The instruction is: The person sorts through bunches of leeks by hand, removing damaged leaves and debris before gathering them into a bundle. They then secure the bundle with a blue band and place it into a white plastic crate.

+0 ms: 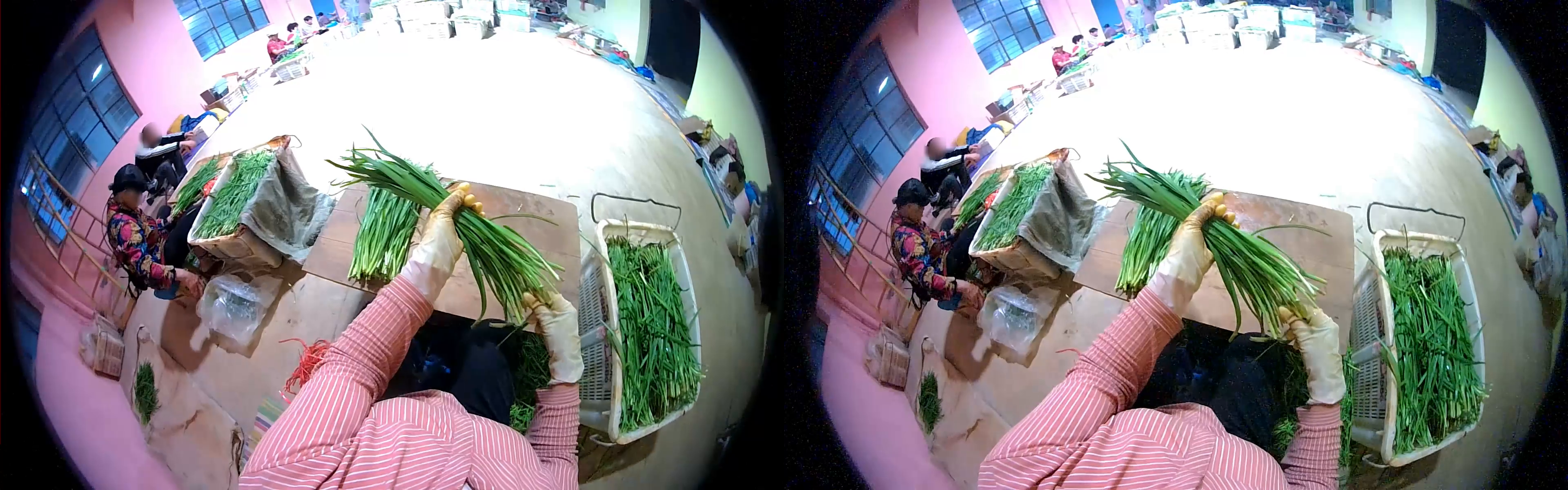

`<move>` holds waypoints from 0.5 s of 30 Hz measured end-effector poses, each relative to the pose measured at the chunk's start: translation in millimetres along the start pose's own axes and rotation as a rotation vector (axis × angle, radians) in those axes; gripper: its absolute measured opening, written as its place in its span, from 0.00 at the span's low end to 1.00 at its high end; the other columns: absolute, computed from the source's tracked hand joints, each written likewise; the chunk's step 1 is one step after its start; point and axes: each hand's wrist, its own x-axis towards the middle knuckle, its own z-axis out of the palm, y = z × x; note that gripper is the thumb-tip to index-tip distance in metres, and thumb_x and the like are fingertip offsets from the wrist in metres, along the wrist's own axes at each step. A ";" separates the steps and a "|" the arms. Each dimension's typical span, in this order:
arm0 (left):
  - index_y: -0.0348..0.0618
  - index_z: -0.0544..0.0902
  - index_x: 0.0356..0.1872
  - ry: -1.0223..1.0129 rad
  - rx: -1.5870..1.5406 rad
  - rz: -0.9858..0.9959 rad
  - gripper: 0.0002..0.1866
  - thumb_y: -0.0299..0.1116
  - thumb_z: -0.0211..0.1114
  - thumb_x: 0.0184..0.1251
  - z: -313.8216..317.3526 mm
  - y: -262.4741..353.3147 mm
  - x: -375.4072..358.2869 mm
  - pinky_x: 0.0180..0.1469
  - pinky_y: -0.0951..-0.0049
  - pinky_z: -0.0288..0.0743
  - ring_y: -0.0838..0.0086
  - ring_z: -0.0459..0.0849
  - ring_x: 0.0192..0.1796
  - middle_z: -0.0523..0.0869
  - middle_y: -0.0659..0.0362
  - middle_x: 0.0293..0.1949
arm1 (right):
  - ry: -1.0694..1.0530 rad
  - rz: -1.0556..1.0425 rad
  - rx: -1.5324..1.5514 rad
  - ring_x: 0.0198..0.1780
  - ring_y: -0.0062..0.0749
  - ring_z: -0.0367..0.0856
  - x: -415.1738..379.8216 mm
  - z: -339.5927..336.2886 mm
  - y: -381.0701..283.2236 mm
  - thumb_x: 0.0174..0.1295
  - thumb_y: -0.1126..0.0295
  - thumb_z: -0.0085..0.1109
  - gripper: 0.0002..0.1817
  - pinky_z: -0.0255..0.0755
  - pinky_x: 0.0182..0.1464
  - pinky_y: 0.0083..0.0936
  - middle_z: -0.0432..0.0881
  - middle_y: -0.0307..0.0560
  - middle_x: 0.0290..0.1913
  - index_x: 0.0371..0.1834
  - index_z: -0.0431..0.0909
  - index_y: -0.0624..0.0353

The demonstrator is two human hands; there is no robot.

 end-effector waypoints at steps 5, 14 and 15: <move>0.39 0.80 0.52 0.005 -0.013 -0.009 0.13 0.30 0.61 0.69 -9.1 6.5 5.7 0.43 0.60 0.84 0.65 0.85 0.37 0.84 0.58 0.33 | 0.087 -0.029 -0.049 0.23 0.12 0.71 -9.9 -17.1 11.8 0.64 0.66 0.62 0.08 0.62 0.24 0.13 0.81 0.35 0.26 0.39 0.84 0.60; 0.40 0.81 0.40 -0.036 -0.094 -0.041 0.07 0.30 0.66 0.65 9.6 16.1 2.8 0.37 0.61 0.85 0.65 0.85 0.32 0.84 0.57 0.28 | 0.471 -0.286 -0.701 0.56 0.31 0.76 5.0 -76.2 87.2 0.57 0.57 0.70 0.36 0.71 0.57 0.26 0.77 0.53 0.59 0.65 0.70 0.63; 0.40 0.81 0.39 -0.041 -0.092 -0.089 0.06 0.29 0.67 0.64 15.8 11.8 1.1 0.37 0.62 0.85 0.65 0.85 0.32 0.84 0.57 0.28 | 0.469 -0.290 -0.701 0.56 0.31 0.76 7.8 -75.2 87.0 0.57 0.57 0.70 0.36 0.71 0.57 0.26 0.77 0.53 0.59 0.65 0.70 0.63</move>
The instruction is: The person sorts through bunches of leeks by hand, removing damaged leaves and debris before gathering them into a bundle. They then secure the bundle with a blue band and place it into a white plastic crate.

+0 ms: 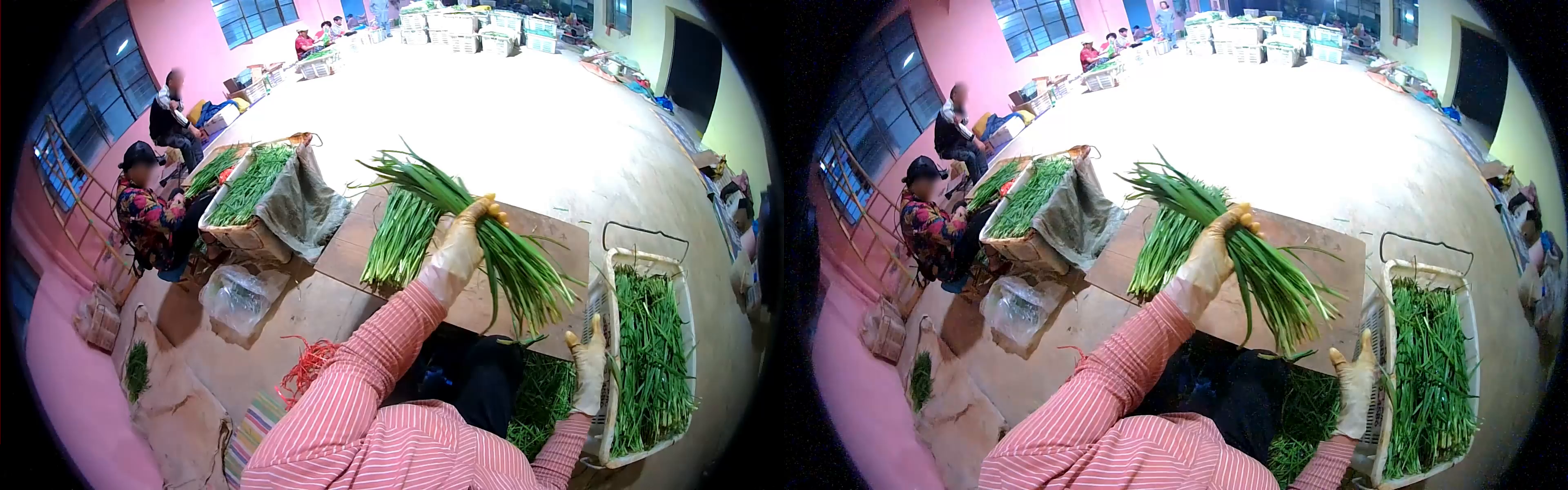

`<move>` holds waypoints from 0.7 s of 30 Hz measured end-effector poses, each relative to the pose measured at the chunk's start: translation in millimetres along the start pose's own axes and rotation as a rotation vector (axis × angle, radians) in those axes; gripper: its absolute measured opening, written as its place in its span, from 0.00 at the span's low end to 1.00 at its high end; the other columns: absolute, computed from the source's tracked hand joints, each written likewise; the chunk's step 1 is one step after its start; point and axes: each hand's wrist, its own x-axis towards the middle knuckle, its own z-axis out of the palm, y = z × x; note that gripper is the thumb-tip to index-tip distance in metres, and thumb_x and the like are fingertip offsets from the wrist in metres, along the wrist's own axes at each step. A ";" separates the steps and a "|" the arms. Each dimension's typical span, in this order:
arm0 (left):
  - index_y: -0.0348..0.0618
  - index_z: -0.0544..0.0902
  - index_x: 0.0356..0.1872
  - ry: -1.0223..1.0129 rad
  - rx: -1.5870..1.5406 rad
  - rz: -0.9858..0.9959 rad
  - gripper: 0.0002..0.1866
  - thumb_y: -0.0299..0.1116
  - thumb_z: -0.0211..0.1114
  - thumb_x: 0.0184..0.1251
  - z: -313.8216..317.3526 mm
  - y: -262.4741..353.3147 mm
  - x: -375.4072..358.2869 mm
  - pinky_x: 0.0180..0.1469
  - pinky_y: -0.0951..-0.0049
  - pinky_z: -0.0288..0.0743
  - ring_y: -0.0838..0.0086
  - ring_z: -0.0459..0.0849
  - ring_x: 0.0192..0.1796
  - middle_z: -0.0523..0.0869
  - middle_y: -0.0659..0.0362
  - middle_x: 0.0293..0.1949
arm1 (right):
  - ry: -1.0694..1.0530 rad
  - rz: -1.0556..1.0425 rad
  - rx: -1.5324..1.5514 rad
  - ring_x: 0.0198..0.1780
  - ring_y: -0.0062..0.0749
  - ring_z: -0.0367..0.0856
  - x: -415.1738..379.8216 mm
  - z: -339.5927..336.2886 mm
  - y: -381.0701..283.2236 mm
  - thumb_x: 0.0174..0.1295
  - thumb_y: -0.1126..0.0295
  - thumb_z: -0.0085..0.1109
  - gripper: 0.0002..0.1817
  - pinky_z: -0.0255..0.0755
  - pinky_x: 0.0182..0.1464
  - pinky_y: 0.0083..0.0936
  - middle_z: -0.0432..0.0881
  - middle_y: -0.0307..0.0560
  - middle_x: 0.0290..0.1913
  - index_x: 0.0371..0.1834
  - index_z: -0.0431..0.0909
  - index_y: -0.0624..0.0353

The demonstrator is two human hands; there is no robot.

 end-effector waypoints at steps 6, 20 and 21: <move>0.37 0.81 0.51 -0.149 -0.027 -0.153 0.14 0.31 0.63 0.68 35.6 -33.1 -16.3 0.42 0.59 0.86 0.66 0.86 0.40 0.84 0.58 0.35 | -0.293 0.713 1.340 0.54 0.34 0.79 14.6 26.6 -29.7 0.63 0.43 0.58 0.46 0.74 0.42 0.20 0.66 0.53 0.70 0.76 0.52 0.60; 0.37 0.79 0.45 -0.250 0.441 0.138 0.10 0.31 0.64 0.67 36.4 -4.1 -19.4 0.45 0.73 0.82 0.70 0.85 0.34 0.84 0.57 0.30 | -0.856 0.242 1.029 0.12 0.10 0.55 -30.5 -27.1 -107.8 0.69 0.54 0.52 0.21 0.43 0.17 0.13 0.62 0.26 0.11 0.40 0.82 0.64; 0.40 0.81 0.36 -0.272 0.268 -0.023 0.08 0.34 0.64 0.67 28.5 2.4 -8.3 0.43 0.73 0.82 0.71 0.85 0.34 0.84 0.57 0.30 | -0.790 0.261 1.038 0.12 0.09 0.56 -30.2 -31.2 -107.6 0.68 0.54 0.53 0.21 0.42 0.17 0.13 0.62 0.26 0.11 0.32 0.84 0.63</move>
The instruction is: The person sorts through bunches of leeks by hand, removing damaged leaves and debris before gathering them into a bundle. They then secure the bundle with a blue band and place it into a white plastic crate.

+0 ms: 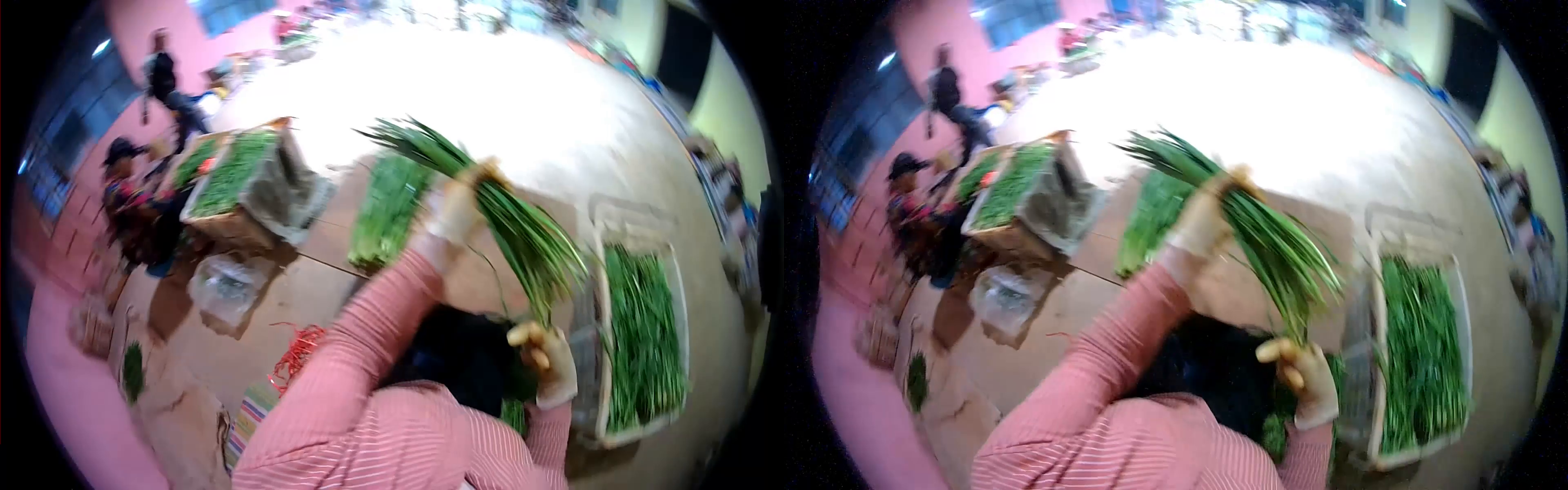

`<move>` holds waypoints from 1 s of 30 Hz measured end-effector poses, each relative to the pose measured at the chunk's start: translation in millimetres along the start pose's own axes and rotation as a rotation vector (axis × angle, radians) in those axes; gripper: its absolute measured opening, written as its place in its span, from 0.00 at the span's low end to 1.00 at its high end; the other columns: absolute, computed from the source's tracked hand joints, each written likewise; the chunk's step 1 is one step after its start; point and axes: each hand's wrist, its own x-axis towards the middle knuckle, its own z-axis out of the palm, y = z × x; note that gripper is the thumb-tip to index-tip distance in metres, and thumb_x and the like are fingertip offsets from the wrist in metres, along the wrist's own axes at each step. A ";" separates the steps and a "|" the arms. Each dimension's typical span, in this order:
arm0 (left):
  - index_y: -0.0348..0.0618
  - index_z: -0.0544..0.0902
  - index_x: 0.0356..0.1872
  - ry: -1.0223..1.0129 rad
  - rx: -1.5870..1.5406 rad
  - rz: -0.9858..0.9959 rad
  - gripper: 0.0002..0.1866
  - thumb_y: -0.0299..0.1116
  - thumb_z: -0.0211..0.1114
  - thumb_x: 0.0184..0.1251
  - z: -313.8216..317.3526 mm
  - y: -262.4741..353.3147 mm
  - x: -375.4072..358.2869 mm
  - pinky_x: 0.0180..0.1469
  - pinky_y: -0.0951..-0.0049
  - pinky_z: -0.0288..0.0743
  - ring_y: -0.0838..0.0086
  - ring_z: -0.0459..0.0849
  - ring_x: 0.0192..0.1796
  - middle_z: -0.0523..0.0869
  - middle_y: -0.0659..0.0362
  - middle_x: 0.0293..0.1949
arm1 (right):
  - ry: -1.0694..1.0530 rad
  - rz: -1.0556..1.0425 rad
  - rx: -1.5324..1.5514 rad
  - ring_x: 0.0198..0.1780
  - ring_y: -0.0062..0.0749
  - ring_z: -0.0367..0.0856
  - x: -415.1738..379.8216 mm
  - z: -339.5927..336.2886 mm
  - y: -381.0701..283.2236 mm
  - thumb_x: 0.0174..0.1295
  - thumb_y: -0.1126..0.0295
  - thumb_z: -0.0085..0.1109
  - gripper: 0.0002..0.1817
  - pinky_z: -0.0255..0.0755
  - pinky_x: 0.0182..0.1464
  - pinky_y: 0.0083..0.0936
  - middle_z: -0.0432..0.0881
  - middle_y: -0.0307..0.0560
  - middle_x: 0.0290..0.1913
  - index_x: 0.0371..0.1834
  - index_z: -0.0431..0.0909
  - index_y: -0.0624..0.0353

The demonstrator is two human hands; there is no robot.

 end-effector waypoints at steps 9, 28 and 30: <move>0.41 0.81 0.29 0.214 -0.013 0.107 0.08 0.30 0.72 0.58 -19.8 33.1 1.1 0.46 0.62 0.84 0.68 0.84 0.36 0.83 0.57 0.28 | 0.401 0.033 -0.006 0.14 0.08 0.55 -47.2 -68.4 17.0 0.70 0.62 0.52 0.14 0.44 0.16 0.12 0.65 0.25 0.14 0.37 0.85 0.57; 0.39 0.76 0.54 0.275 0.118 0.067 0.20 0.37 0.67 0.65 -148.7 31.6 -51.2 0.46 0.68 0.76 0.75 0.77 0.36 0.76 0.65 0.32 | -0.046 -0.484 -1.503 0.75 0.56 0.52 262.8 65.0 118.7 0.63 0.44 0.51 0.38 0.43 0.74 0.51 0.55 0.59 0.75 0.73 0.60 0.52; 0.39 0.77 0.53 0.276 0.059 0.015 0.17 0.34 0.65 0.66 -163.6 25.5 -46.5 0.48 0.68 0.76 0.74 0.79 0.36 0.78 0.65 0.30 | -0.021 -0.440 -1.461 0.75 0.53 0.52 276.9 58.8 134.2 0.64 0.46 0.50 0.36 0.42 0.74 0.51 0.56 0.57 0.75 0.73 0.60 0.50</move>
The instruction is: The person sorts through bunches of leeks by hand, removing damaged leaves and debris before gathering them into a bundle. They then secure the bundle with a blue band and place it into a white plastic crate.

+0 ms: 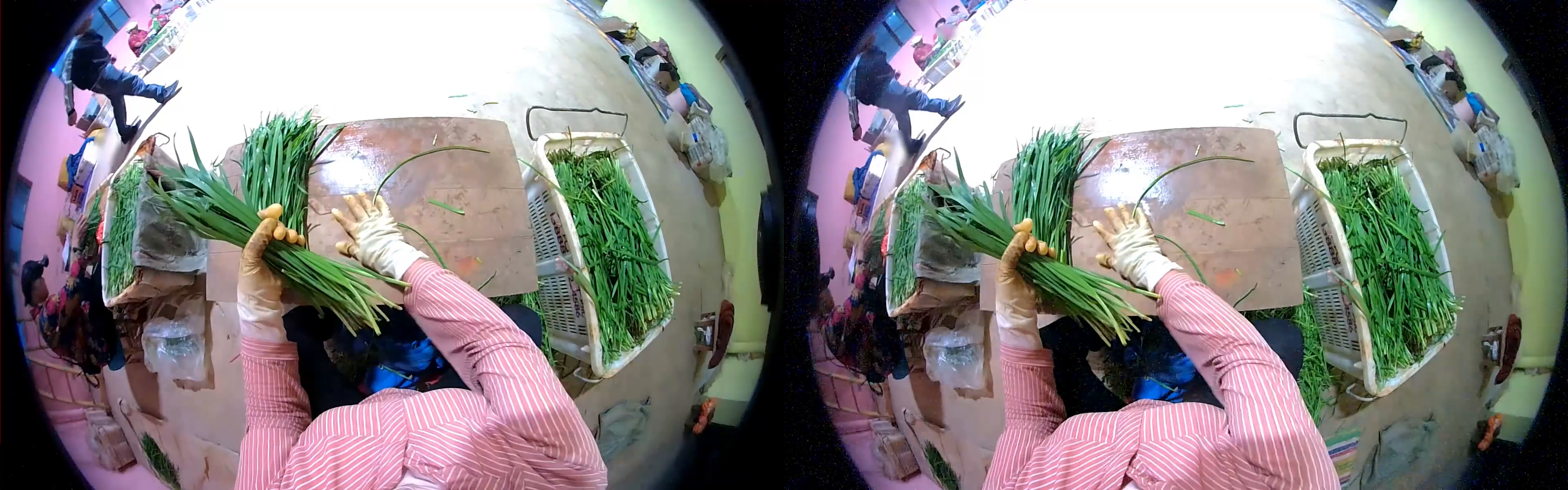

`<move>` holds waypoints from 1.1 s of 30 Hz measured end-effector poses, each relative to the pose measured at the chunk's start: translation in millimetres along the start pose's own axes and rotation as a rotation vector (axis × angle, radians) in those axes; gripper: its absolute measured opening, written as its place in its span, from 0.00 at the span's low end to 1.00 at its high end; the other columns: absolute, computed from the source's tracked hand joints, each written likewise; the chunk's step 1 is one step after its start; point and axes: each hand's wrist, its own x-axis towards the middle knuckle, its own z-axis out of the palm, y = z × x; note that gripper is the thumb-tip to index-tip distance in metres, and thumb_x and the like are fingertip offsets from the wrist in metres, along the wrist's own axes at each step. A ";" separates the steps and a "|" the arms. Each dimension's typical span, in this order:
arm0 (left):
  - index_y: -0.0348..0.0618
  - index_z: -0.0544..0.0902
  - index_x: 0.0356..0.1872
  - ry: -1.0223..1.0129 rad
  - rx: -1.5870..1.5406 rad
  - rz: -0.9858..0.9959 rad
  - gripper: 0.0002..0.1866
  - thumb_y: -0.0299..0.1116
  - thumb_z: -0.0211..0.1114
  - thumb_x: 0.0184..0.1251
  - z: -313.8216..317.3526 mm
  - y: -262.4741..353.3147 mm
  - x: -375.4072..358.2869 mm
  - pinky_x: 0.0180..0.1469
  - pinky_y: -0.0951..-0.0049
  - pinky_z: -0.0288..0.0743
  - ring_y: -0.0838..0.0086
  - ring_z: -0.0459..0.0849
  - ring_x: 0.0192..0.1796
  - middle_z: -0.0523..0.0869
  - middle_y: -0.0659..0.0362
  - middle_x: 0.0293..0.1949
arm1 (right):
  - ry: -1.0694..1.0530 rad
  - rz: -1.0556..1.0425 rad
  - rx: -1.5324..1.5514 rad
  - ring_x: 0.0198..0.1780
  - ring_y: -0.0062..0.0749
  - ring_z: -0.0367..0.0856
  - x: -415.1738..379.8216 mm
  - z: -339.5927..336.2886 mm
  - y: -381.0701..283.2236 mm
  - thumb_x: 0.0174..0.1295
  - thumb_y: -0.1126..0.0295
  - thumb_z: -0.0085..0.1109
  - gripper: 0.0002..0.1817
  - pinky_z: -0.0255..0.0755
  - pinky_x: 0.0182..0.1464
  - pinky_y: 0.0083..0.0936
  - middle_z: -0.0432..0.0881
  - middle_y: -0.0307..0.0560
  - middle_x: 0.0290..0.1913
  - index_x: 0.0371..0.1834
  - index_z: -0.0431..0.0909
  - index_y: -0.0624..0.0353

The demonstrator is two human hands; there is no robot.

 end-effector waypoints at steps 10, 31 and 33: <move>0.41 0.82 0.47 0.178 0.058 -0.039 0.13 0.35 0.67 0.65 16.6 0.8 -9.7 0.38 0.73 0.78 0.74 0.84 0.32 0.83 0.63 0.29 | 0.170 0.380 -0.246 0.73 0.45 0.58 -97.2 -49.8 131.0 0.68 0.54 0.45 0.29 0.50 0.71 0.47 0.63 0.48 0.72 0.73 0.62 0.46; 0.46 0.78 0.54 -0.215 -0.174 -0.393 0.19 0.39 0.67 0.64 76.5 -32.9 -1.4 0.44 0.76 0.76 0.77 0.81 0.36 0.81 0.64 0.32 | -0.169 0.335 1.246 0.59 0.31 0.72 -51.9 -160.4 -70.4 0.54 0.71 0.70 0.47 0.67 0.62 0.26 0.72 0.45 0.62 0.75 0.51 0.57; 0.46 0.77 0.55 -0.219 -0.200 -0.425 0.20 0.38 0.67 0.64 84.1 -32.4 5.8 0.44 0.76 0.76 0.77 0.80 0.36 0.81 0.64 0.32 | -0.018 0.396 1.452 0.53 0.27 0.74 -46.8 -153.5 -71.3 0.54 0.69 0.71 0.39 0.70 0.57 0.25 0.75 0.41 0.56 0.69 0.62 0.59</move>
